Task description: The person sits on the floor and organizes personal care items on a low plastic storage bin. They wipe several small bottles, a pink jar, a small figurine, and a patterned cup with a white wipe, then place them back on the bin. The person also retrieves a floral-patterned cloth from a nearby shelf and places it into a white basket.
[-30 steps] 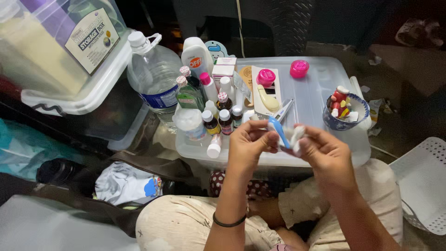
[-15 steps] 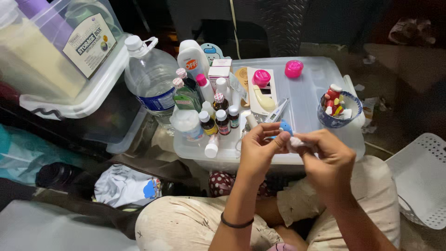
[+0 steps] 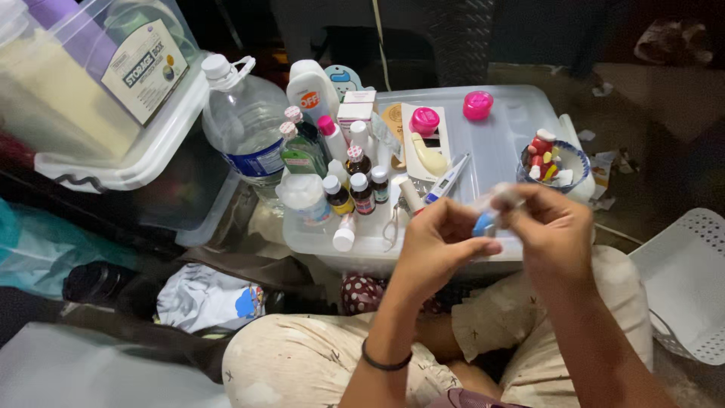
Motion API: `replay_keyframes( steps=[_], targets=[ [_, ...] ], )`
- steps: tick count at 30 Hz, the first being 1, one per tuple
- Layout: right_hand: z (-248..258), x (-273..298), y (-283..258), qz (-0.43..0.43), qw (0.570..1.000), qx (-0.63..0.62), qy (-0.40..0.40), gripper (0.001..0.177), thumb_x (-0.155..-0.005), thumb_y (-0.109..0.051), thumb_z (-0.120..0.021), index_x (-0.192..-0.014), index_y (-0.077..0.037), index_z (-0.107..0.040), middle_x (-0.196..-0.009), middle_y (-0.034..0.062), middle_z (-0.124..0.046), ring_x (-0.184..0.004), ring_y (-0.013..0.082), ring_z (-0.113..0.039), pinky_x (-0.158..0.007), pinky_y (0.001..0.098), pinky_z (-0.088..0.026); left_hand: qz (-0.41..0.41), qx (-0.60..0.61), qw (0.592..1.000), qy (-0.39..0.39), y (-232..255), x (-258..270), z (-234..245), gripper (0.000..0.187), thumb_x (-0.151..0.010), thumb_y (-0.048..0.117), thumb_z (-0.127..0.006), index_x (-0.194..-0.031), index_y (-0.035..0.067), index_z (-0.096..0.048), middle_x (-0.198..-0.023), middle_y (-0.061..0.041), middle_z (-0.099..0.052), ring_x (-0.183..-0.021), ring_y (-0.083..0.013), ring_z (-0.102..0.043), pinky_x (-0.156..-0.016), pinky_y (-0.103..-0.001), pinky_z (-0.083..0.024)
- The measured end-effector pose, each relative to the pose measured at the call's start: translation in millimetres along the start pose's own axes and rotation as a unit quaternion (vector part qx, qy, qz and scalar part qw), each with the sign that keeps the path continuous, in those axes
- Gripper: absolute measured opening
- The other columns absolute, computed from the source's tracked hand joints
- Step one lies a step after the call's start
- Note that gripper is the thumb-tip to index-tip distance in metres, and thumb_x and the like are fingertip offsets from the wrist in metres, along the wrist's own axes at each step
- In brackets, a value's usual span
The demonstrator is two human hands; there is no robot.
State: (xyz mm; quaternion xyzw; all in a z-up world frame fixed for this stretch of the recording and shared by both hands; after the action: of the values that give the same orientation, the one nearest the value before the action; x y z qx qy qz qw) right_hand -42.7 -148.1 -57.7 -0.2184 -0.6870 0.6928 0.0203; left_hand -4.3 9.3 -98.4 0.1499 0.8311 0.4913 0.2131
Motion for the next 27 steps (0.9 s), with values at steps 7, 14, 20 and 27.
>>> replay_keyframes(
  steps=[7,14,20,27],
  targets=[
    [-31,15,-29,0.106,0.988,0.101,-0.047,0.03,-0.094,0.002,-0.064,-0.123,0.001,-0.07,-0.118,0.0147,-0.075,-0.102,0.0176,-0.07,-0.089,0.0315,-0.058,-0.017,0.02,0.994,0.103,-19,-12,21,0.023,-0.103,0.013,-0.071,-0.111,-0.009,-0.072,-0.095,-0.008,-0.071,-0.083,-0.012,-0.065,-0.074,-0.027,-0.056],
    [-37,26,-34,0.157,0.954,0.253,-0.011,0.032,-0.089,0.004,-0.073,-0.121,-0.002,-0.073,-0.116,0.0139,-0.077,-0.102,0.0176,-0.075,-0.089,0.0286,-0.057,-0.026,0.035,0.996,0.08,-19,-7,18,0.024,-0.102,0.013,-0.066,-0.115,-0.006,-0.071,-0.102,-0.01,-0.074,-0.091,-0.0174,-0.074,-0.085,-0.032,-0.064],
    [-20,25,-33,0.186,0.947,0.26,0.02,0.009,-0.099,-0.005,-0.079,-0.107,-0.002,-0.074,-0.094,0.0072,-0.074,-0.084,0.0099,-0.066,-0.079,0.0246,-0.053,-0.044,0.014,0.996,0.08,-17,-5,10,0.024,-0.1,0.006,-0.075,-0.118,-0.01,-0.072,-0.103,-0.014,-0.074,-0.089,-0.0188,-0.073,-0.083,-0.032,-0.063],
    [-16,0,11,-0.003,0.991,-0.131,-0.016,0.016,-0.107,-0.01,-0.067,-0.115,0.004,-0.07,-0.11,0.0122,-0.07,-0.099,0.0148,-0.065,-0.092,0.0294,-0.053,-0.02,0.105,0.991,0.084,-17,-10,15,0.028,-0.096,0.009,-0.075,-0.119,-0.005,-0.072,-0.104,-0.013,-0.075,-0.089,-0.0175,-0.074,-0.083,-0.034,-0.064]
  ],
)
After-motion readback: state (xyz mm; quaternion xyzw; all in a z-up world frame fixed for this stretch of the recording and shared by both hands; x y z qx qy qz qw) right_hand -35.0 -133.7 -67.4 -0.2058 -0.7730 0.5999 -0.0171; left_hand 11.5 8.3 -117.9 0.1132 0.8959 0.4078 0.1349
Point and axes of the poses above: each hand's wrist, its own x-axis away from the middle knuckle, its own z-axis out of the back of the hand, y = z × x, the point moved 8 cm from there along -x, towards the middle knuckle
